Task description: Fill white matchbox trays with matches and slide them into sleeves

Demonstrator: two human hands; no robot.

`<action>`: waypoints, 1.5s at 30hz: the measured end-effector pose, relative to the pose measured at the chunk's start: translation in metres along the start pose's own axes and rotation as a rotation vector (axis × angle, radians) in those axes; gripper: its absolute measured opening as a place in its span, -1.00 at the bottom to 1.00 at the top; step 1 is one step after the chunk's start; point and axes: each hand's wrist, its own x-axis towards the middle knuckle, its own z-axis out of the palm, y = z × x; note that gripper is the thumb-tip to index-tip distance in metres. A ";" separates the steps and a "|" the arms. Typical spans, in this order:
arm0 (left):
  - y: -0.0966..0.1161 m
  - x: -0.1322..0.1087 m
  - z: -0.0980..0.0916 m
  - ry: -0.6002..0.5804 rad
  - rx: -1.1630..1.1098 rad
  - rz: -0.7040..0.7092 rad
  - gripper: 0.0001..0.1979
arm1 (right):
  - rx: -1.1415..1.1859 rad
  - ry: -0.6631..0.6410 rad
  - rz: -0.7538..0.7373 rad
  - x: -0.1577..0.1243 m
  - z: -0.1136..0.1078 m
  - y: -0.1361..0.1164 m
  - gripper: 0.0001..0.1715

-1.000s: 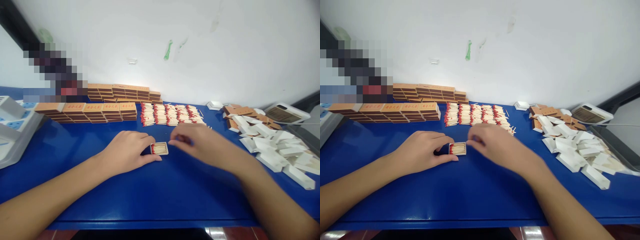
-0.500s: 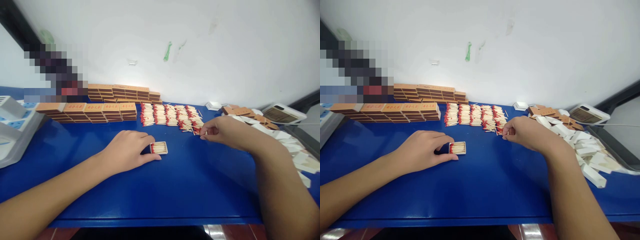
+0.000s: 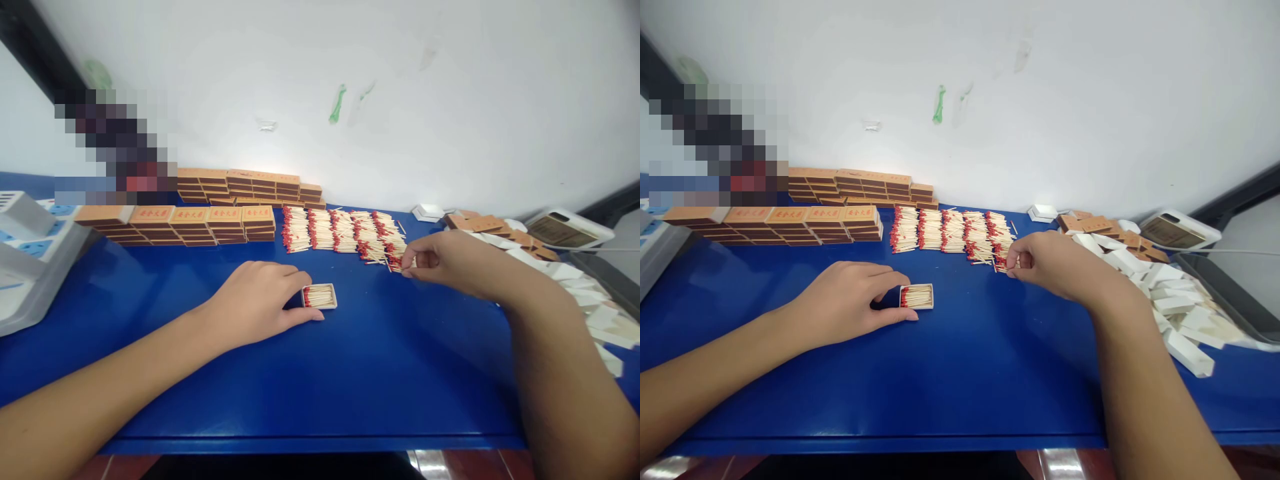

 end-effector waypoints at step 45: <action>0.001 -0.001 0.004 0.043 -0.013 0.041 -0.55 | 0.239 -0.015 -0.279 -0.010 0.007 -0.043 -0.79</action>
